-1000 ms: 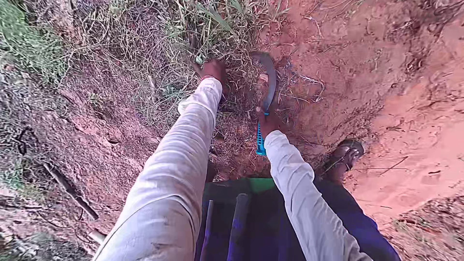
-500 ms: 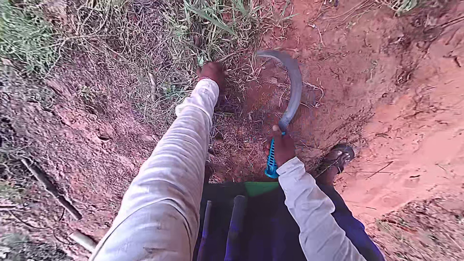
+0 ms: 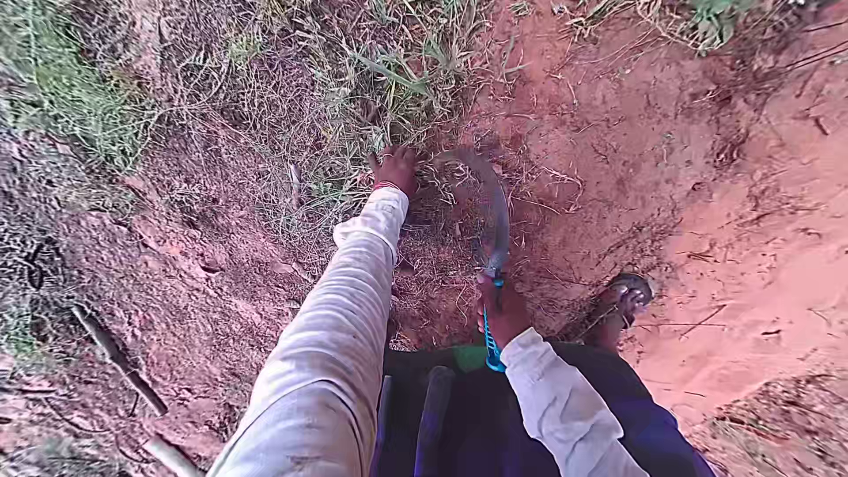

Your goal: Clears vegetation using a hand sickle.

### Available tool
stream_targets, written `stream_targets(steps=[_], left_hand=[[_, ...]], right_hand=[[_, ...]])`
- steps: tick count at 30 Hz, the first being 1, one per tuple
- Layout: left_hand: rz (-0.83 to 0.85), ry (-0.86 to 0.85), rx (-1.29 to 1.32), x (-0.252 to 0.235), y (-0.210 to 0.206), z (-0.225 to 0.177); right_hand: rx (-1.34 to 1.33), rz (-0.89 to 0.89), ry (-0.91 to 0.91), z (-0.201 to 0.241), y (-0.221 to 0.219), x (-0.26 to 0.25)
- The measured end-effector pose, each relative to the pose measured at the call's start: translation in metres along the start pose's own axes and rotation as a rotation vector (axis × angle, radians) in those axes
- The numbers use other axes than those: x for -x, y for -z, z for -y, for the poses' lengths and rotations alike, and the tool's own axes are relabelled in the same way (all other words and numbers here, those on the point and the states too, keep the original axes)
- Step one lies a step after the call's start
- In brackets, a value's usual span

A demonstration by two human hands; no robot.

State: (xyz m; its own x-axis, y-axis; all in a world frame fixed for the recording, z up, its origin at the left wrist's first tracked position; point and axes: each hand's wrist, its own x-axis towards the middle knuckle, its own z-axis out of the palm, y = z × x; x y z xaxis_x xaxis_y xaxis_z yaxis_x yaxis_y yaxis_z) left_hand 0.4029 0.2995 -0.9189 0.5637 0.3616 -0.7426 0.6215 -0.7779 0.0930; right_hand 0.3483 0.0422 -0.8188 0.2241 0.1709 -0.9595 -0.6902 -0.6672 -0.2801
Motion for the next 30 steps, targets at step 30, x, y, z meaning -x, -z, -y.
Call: stream_targets(steps=[30], left_hand=[[0.048, -0.129, -0.392, -0.009, 0.009, -0.014]], right_hand=[[-0.302, 0.056, -0.090, 0.006, -0.041, -0.055]])
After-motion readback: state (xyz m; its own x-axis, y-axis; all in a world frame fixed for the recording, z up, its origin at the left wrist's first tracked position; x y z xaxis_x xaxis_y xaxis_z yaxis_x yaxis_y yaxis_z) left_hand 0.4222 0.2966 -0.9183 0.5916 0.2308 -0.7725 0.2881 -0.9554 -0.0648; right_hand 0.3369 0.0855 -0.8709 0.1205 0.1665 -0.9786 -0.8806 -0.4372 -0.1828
